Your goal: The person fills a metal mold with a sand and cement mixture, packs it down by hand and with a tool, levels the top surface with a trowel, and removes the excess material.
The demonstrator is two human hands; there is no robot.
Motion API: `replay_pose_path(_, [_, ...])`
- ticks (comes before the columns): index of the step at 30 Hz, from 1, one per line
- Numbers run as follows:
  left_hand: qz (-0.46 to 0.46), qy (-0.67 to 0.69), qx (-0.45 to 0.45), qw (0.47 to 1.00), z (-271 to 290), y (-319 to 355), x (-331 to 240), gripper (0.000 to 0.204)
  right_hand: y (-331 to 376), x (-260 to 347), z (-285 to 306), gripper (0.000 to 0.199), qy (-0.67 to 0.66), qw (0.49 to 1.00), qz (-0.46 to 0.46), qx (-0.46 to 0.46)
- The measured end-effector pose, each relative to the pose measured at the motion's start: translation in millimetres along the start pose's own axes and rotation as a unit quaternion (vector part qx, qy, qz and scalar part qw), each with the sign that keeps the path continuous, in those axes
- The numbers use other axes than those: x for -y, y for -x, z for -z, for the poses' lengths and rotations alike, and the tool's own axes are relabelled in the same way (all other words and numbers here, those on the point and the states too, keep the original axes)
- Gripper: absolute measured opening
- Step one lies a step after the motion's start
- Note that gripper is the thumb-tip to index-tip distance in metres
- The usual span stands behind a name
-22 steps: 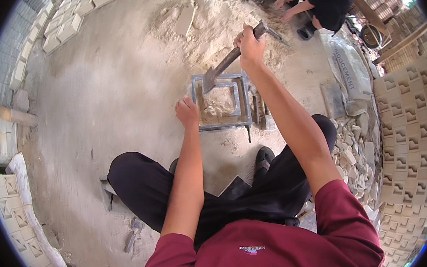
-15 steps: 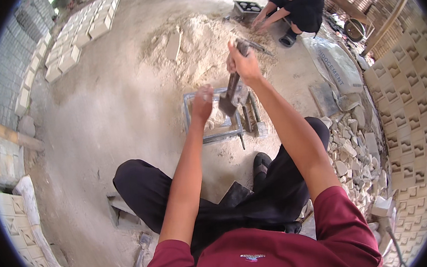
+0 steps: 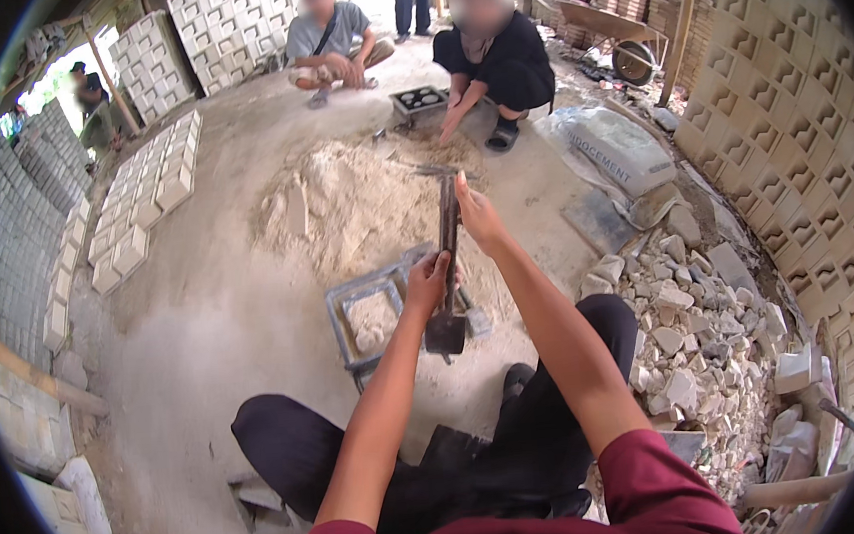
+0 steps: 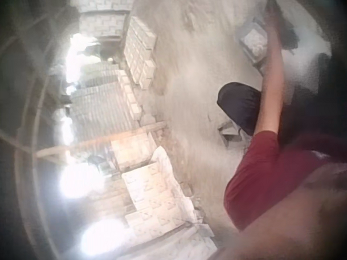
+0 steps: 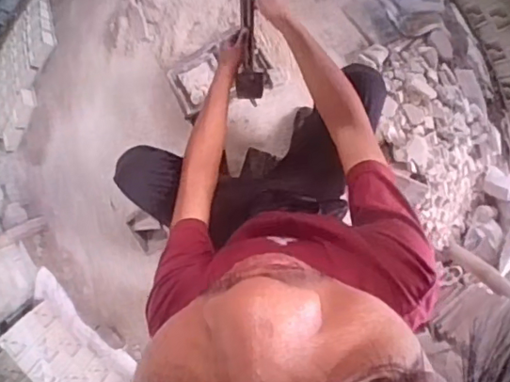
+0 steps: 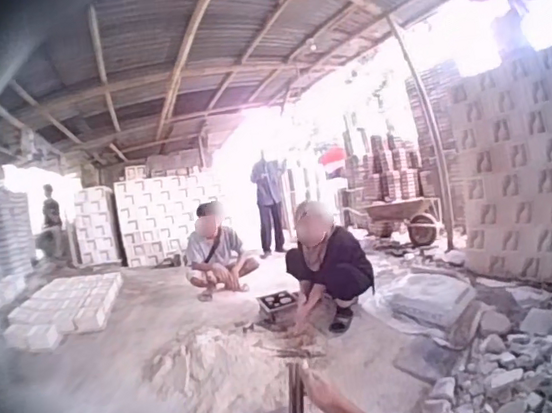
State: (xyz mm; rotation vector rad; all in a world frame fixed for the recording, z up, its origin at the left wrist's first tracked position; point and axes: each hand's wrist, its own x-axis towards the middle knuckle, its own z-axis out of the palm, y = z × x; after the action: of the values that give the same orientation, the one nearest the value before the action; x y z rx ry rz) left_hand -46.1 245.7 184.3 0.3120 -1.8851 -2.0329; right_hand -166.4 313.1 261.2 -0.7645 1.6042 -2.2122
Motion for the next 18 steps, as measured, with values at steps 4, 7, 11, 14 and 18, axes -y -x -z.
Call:
replay_pose_path(4, [0.071,-0.002,-0.051,0.996,-5.4,-24.8,-4.6,0.036,-2.2,-45.9,58.0,0.062,0.239,0.966,-0.101,0.001])
replay_pose_path(7, [0.063,-0.047,-0.114,0.99,-2.4,-65.8,11.4,0.037,8.4,-87.8,88.9,0.059,0.258,0.953,-0.155,0.028])
replay_pose_path(11, [0.153,0.044,-0.14,0.977,8.8,-95.7,33.8,0.028,41.5,-94.5,73.7,0.049,0.294,0.935,-0.169,0.101])
replay_pose_path(14, [0.184,0.054,-0.118,0.974,-21.3,-129.9,68.1,0.028,42.9,-116.4,106.2,0.051,0.208,0.954,-0.204,0.07])
replay_pose_path(18, [0.162,-0.101,-0.027,0.981,-47.5,-136.0,73.2,0.033,52.3,-164.4,153.6,0.056,0.398,0.894,-0.204,-0.024])
